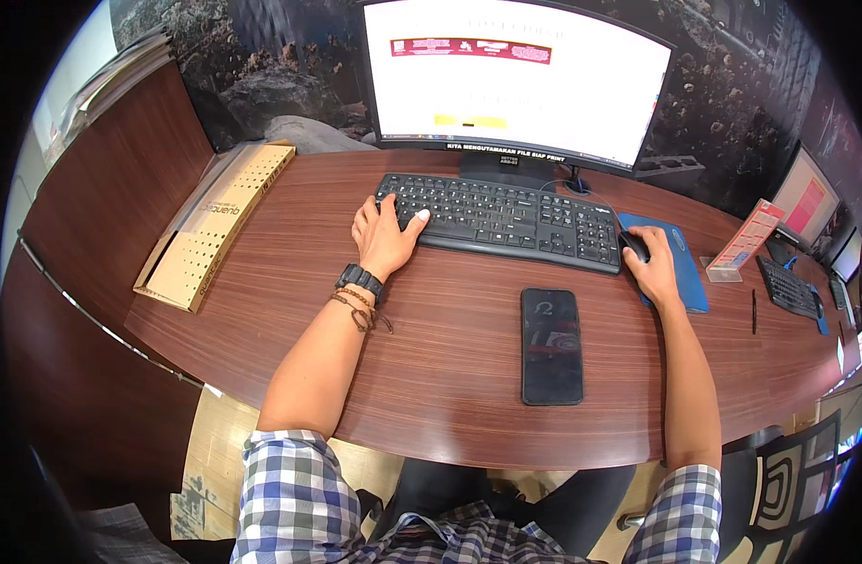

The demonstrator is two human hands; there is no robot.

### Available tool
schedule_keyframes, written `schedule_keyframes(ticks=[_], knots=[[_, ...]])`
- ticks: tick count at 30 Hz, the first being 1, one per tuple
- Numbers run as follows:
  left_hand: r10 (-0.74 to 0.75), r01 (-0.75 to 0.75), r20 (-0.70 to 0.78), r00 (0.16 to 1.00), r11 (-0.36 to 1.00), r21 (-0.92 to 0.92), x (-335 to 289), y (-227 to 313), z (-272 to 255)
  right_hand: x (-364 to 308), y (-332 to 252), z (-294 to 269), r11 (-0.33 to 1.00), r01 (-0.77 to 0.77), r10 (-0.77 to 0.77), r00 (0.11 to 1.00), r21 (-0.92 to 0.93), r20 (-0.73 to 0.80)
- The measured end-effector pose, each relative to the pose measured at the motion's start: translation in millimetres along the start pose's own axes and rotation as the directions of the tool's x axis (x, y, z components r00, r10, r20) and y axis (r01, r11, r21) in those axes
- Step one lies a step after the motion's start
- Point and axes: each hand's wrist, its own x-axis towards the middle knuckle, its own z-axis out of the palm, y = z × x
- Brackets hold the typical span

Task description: Operating a digital printing workflow by selecting files on a computer and navigating a print management interface.

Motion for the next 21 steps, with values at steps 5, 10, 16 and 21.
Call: schedule_keyframes(ticks=[5,10,16,21], knots=[[-0.016,0.015,0.023,1.000,0.999,0.046,0.1,-1.9,-1.5,-0.4,-4.5,2.4,0.997,-0.075,0.075,0.997,0.003,-0.008],[-0.010,0.009,0.022,1.000,0.999,0.040,0.9,-1.5,-1.0,1.1,1.7,2.4,0.999,-0.053,0.053,0.999,-0.006,0.008],[-0.017,0.017,0.017,1.000,0.999,0.046,1.4,-3.1,-0.7,1.6,-4.6,2.1,0.996,-0.089,0.089,0.996,-0.018,0.013],[-0.012,0.011,0.019,1.000,0.999,0.051,1.4,-3.0,0.8,0.0,-4.6,0.7,1.000,0.001,0.000,0.998,0.017,-0.063]])
